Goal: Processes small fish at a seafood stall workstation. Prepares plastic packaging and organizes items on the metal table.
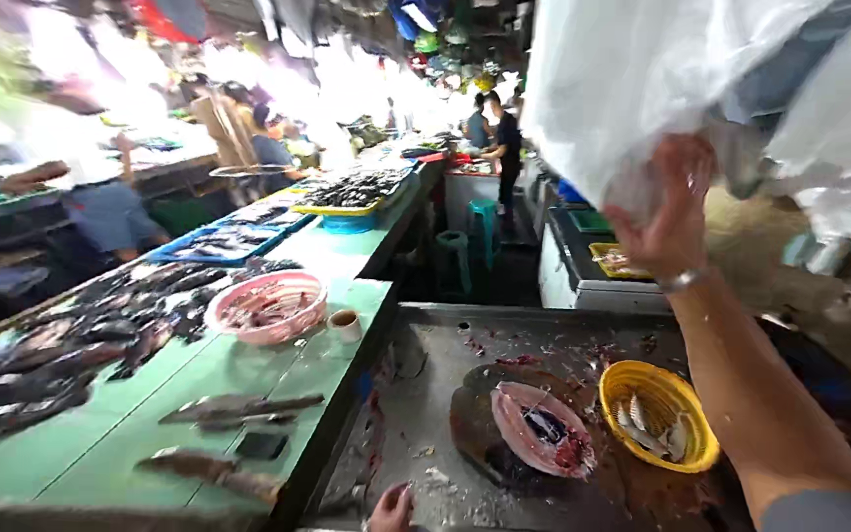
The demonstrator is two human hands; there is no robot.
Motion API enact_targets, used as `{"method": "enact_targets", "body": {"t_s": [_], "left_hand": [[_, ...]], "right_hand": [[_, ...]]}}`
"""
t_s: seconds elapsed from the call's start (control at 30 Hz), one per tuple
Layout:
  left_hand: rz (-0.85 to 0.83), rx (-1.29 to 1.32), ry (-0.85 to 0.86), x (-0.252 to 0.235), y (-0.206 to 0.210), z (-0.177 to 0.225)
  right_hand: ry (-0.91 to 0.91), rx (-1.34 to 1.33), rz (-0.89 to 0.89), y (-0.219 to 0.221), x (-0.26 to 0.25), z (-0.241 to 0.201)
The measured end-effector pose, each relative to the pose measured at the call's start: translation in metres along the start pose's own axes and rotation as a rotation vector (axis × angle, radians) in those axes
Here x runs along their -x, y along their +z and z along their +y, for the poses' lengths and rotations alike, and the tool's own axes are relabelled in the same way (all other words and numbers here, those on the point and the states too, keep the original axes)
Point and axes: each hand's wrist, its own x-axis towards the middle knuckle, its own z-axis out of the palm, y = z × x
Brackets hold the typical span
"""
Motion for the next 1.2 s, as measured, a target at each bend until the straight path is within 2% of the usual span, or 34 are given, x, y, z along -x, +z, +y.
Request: {"method": "enact_targets", "body": {"t_s": [0.07, 0.13, 0.17, 0.2, 0.27, 0.33, 0.37, 0.4, 0.43, 0.5, 0.57, 0.63, 0.7, 0.77, 0.8, 0.87, 0.93, 1.0, 1.07, 1.1, 1.17, 1.2], "left_hand": [[0.020, 0.102, 0.085, -0.002, 0.012, 0.043], [0.066, 0.193, 0.166, 0.008, 0.015, 0.077], [0.091, 0.231, 0.206, 0.017, 0.013, 0.093], [0.122, 0.254, 0.258, 0.028, 0.011, 0.109], [0.190, 0.214, 0.459, 0.052, 0.005, 0.137], [0.196, 0.024, 0.686, 0.066, -0.004, 0.161], [0.083, -0.054, 0.703, 0.073, -0.011, 0.172], [-0.108, -0.080, 0.642, 0.078, -0.016, 0.181], [-0.320, -0.042, 0.537, 0.082, -0.018, 0.184], [-0.659, 0.153, 0.304, 0.087, -0.011, 0.176], [-0.881, 0.167, 0.206, 0.086, 0.000, 0.171], [-1.019, 0.134, 0.229, 0.071, 0.005, 0.173], [-1.103, 0.159, 0.212, 0.054, 0.005, 0.176], [-1.044, 0.149, 0.169, 0.040, 0.018, 0.184], [-0.928, 0.158, 0.148, 0.038, 0.034, 0.189], [-0.652, 0.124, 0.134, 0.039, 0.082, 0.197], [-0.560, 0.123, 0.114, 0.050, 0.144, 0.201], [-0.654, 0.216, 0.030, 0.071, 0.198, 0.198], [-0.780, 0.355, -0.126, 0.087, 0.239, 0.192], [-0.826, 0.468, -0.265, 0.090, 0.255, 0.190], [-0.935, 0.731, -0.571, 0.088, 0.283, 0.187], [-1.034, 0.723, -0.573, 0.088, 0.299, 0.180]], "right_hand": [[-0.006, -0.047, 0.171, 0.037, -0.018, -0.004], [0.042, -0.127, 0.368, 0.058, -0.017, -0.028], [0.119, -0.170, 0.376, 0.066, -0.006, -0.052], [0.222, -0.227, 0.295, 0.076, 0.015, -0.087], [0.473, -0.504, -0.164, 0.098, 0.085, -0.178], [0.581, -1.035, -0.742, 0.105, 0.164, -0.271], [0.597, -1.373, -1.015, 0.096, 0.193, -0.306], [0.595, -1.665, -1.188, 0.084, 0.214, -0.327], [0.602, -1.851, -1.274, 0.072, 0.226, -0.330], [0.728, -1.991, -1.221, 0.051, 0.221, -0.287], [0.848, -1.853, -1.095, 0.039, 0.215, -0.220], [0.853, -1.711, -1.104, 0.027, 0.215, -0.162], [0.906, -1.619, -1.146, 0.006, 0.221, -0.127], [1.039, -1.415, -1.071, -0.017, 0.236, -0.098], [1.136, -1.206, -0.961, -0.029, 0.247, -0.088], [1.253, -0.743, -0.755, -0.053, 0.268, -0.087], [1.285, -0.603, -0.708, -0.076, 0.276, -0.117], [1.336, -0.828, -0.810, -0.080, 0.292, -0.163], [1.454, -0.969, -0.819, -0.085, 0.331, -0.180], [1.518, -0.926, -0.803, -0.097, 0.360, -0.171], [1.702, -0.657, -0.837, -0.132, 0.430, -0.141], [1.859, -0.580, -0.835, -0.154, 0.458, -0.126]]}}
